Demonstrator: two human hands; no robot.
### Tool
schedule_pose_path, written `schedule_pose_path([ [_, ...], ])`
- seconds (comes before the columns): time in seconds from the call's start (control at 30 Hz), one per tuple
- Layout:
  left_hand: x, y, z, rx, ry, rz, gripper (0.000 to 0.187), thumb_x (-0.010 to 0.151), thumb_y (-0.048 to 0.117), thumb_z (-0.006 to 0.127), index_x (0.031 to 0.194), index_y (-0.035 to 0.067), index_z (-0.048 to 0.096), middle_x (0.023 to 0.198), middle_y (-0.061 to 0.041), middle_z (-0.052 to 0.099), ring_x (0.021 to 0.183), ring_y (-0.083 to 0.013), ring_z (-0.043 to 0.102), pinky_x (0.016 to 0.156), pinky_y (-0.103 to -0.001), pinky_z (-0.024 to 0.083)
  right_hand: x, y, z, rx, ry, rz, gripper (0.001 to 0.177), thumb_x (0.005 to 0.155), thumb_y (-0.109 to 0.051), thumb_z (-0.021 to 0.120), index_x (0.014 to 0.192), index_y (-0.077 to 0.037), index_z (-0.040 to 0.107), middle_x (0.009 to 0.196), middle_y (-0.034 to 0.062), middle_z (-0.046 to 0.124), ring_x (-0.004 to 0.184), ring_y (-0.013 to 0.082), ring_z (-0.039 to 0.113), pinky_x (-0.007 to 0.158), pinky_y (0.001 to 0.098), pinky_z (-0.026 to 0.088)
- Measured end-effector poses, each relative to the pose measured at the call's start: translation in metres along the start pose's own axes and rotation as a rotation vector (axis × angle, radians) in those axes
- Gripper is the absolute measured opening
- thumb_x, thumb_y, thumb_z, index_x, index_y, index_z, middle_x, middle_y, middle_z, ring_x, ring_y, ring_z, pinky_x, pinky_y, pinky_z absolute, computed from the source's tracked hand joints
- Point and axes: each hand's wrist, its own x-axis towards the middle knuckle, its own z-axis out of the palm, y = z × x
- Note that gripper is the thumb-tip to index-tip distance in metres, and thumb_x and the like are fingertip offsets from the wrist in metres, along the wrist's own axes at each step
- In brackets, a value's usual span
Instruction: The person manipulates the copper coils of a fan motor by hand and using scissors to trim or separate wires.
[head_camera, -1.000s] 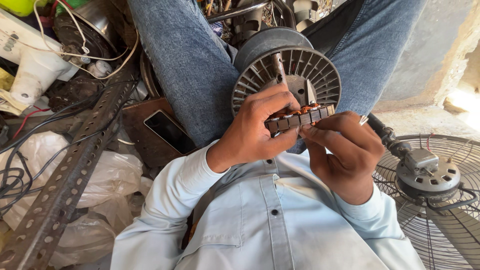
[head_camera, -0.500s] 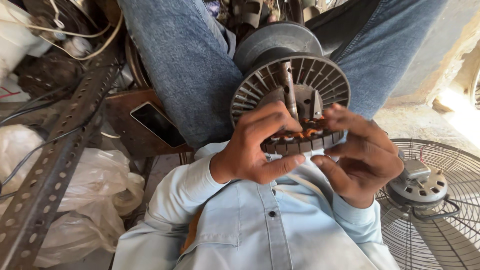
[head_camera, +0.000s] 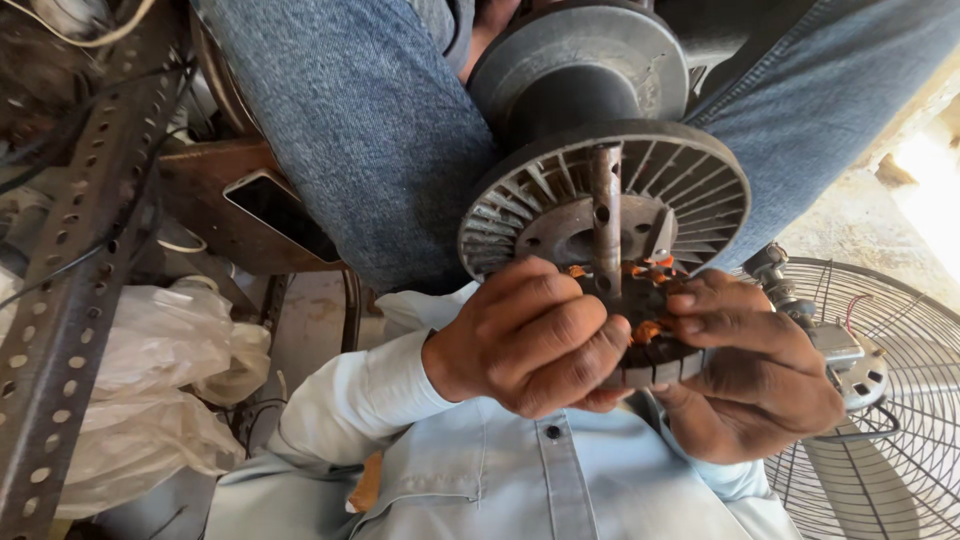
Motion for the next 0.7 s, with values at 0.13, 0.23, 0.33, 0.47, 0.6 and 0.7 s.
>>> schedule_pose_path([
  [0.13, -0.001, -0.002, -0.002, -0.020, -0.021, -0.007, 0.014, 0.104, 0.013, 0.065, 0.109, 0.000, 0.068, 0.097, -0.006, 0.060, 0.081, -0.0188, 0.062, 0.069, -0.034, 0.050, 0.006, 0.006, -0.006, 0.044, -0.085, -0.056, 0.023, 0.078, -0.016, 0.087, 0.075, -0.004, 0.068, 0.103, 0.0127, 0.069, 0.108, 0.0300, 0.071, 0.100, 0.0467, 0.058],
  [0.23, -0.001, -0.002, -0.003, -0.079, -0.022, -0.019, 0.011, 0.103, 0.010, 0.068, 0.110, 0.001, 0.068, 0.099, -0.005, 0.060, 0.082, -0.0178, 0.061, 0.070, -0.034, 0.050, 0.003, 0.005, -0.010, 0.069, -0.106, -0.031, 0.021, 0.078, -0.015, 0.086, 0.077, -0.004, 0.068, 0.106, 0.0126, 0.069, 0.110, 0.0293, 0.070, 0.102, 0.0474, 0.057],
  [0.33, 0.001, -0.001, -0.005, -0.154, -0.029, -0.067, 0.016, 0.103, 0.017, 0.071, 0.108, 0.001, 0.067, 0.099, -0.005, 0.060, 0.082, -0.0189, 0.061, 0.071, -0.034, 0.049, 0.004, 0.008, -0.012, 0.109, -0.114, -0.023, 0.020, 0.078, -0.013, 0.086, 0.079, -0.005, 0.067, 0.108, 0.0130, 0.069, 0.112, 0.0285, 0.070, 0.103, 0.0481, 0.055],
  [0.47, 0.001, -0.003, -0.006, -0.188, -0.019, -0.074, 0.020, 0.103, 0.020, 0.072, 0.105, 0.001, 0.068, 0.097, -0.005, 0.059, 0.081, -0.0193, 0.061, 0.071, -0.034, 0.049, 0.005, 0.010, -0.011, 0.161, -0.122, -0.050, 0.021, 0.079, -0.010, 0.084, 0.080, -0.007, 0.064, 0.109, 0.0133, 0.068, 0.112, 0.0279, 0.069, 0.102, 0.0484, 0.054],
  [0.6, 0.002, 0.000, -0.002, -0.170, -0.002, -0.093, 0.022, 0.102, 0.024, 0.071, 0.105, 0.003, 0.068, 0.097, -0.004, 0.059, 0.080, -0.0190, 0.062, 0.071, -0.035, 0.050, -0.001, 0.004, -0.001, 0.094, -0.063, -0.021, 0.021, 0.079, -0.010, 0.085, 0.079, -0.007, 0.064, 0.105, 0.0118, 0.068, 0.111, 0.0274, 0.071, 0.102, 0.0492, 0.056],
  [0.7, 0.005, 0.000, -0.007, -0.180, 0.010, -0.106, 0.029, 0.103, 0.032, 0.069, 0.115, 0.007, 0.067, 0.108, -0.009, 0.060, 0.087, -0.0236, 0.062, 0.077, -0.040, 0.050, -0.006, 0.005, 0.011, 0.007, 0.065, -0.034, 0.028, 0.081, -0.009, 0.087, 0.082, -0.008, 0.059, 0.107, 0.0084, 0.068, 0.110, 0.0267, 0.071, 0.096, 0.0470, 0.058],
])
